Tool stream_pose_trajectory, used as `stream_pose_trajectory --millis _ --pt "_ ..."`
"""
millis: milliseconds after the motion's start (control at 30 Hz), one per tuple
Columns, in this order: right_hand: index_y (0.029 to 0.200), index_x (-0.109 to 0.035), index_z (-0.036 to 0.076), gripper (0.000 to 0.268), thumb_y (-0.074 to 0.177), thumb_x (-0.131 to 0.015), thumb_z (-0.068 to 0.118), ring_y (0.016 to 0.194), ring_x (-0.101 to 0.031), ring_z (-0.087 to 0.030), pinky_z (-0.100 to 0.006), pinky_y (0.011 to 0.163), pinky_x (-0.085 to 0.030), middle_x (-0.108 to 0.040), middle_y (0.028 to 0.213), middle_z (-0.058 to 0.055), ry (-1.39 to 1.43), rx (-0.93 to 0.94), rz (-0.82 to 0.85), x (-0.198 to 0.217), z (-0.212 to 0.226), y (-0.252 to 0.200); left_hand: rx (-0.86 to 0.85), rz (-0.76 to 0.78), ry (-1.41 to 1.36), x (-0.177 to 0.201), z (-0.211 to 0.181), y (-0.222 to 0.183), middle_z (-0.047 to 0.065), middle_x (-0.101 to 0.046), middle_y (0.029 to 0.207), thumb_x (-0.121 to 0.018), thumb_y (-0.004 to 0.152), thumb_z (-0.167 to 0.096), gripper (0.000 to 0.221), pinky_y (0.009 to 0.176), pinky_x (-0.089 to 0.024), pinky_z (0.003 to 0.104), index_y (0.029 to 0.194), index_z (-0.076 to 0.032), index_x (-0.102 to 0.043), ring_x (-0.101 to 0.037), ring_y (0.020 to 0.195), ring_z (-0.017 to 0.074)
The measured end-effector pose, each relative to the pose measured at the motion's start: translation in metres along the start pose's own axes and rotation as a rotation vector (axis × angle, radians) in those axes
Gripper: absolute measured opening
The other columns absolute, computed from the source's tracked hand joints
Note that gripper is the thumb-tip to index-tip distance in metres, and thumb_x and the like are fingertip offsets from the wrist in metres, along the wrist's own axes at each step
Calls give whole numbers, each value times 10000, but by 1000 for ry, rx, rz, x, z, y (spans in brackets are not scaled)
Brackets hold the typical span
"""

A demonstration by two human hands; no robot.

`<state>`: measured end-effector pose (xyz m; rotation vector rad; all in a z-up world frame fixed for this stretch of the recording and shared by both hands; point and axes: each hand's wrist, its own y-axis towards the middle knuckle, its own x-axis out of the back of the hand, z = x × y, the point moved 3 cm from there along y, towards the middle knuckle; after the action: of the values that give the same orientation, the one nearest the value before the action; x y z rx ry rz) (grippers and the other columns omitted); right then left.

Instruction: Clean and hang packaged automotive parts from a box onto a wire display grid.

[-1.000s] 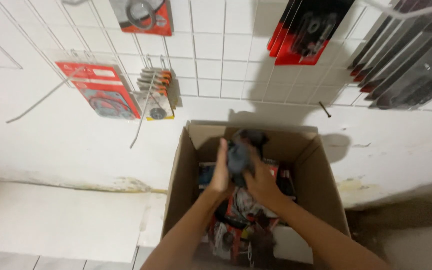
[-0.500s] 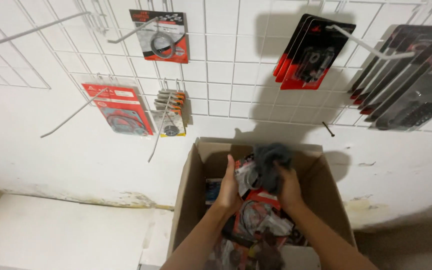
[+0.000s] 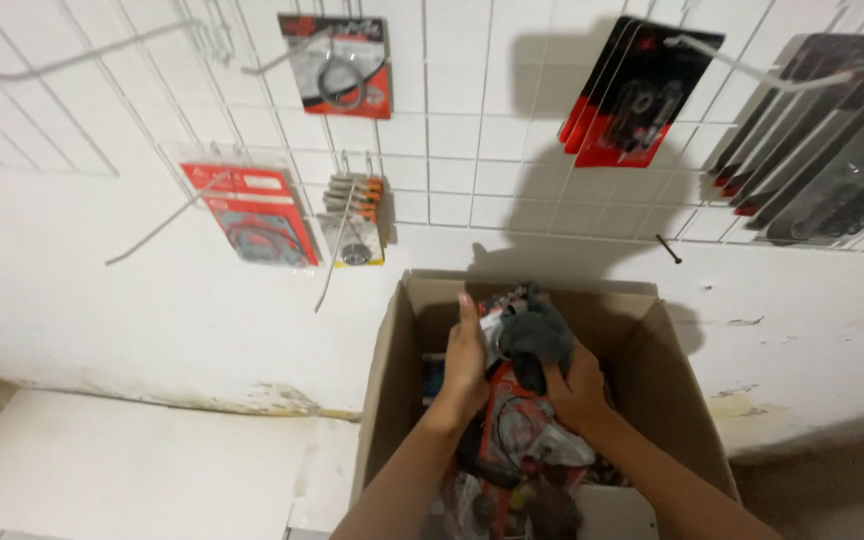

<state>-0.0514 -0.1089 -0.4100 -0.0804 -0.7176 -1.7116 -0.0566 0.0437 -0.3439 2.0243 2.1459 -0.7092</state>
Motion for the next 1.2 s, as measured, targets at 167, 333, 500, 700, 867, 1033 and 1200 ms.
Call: stream_pose_trajectory --millis 167,333,500,700,867,1033,1200 --pt "1428 -583 -35 622 815 -594 65 1391 -500 -452 -582 1188 -327 -553 1484 -297 100 502 106 -10 8 -7 78 -129 -330 22 40 57 165 -646 1046 -487 953 -708 787 863 -553 440 1209 21 -635 -657 963 303" --pt "1472 -503 -44 591 885 -506 25 1444 -451 -419 -510 1178 -366 -487 1550 -260 51 452 113 -12 0 -12 132 52 -547 31 58 75 176 -728 1076 -352 962 -730 816 849 -538 406 1145 -1 -671 -693 923 282" --pt "1456 -505 -40 651 821 -603 59 1426 -521 -403 -446 1184 -410 -484 1562 -251 -93 627 195 -9 -20 -18 114 217 -734 44 73 89 105 -719 1067 -269 1058 -652 783 826 -501 286 1193 11 -663 -643 866 177" --pt "1376 -571 -46 590 827 -641 159 1342 -597 -422 -449 1072 -503 -595 1448 -240 -269 714 80 -16 -38 -24 -3 467 -931 32 56 75 205 -613 1371 -222 1051 -359 594 995 -478 388 1516 -97 -483 -626 1166 340" --pt "1221 -661 -37 464 769 -586 40 1055 -744 -346 -371 928 -561 -739 1253 -178 56 486 193 -23 -10 -52 -114 487 -895 34 74 88 175 -607 1368 -290 1049 -371 571 873 -537 375 1486 -63 -490 -617 1172 342" --pt "1366 -516 8 407 1010 -543 203 989 -512 -196 -359 910 -434 -560 1184 -98 461 -173 -288 -17 -159 -57 -105 479 -730 17 39 46 127 -612 1361 -224 1026 -379 592 942 -510 437 1469 -84 -482 -630 1107 340" --pt "1294 -665 -14 486 811 -637 -53 1196 -651 -459 -577 1046 -500 -716 1189 -295 20 188 -106 -11 -18 -22 -168 386 -729 21 67 87 263 -612 1383 -404 951 -507 671 994 -518 543 1427 -73 -592 -641 1169 449"
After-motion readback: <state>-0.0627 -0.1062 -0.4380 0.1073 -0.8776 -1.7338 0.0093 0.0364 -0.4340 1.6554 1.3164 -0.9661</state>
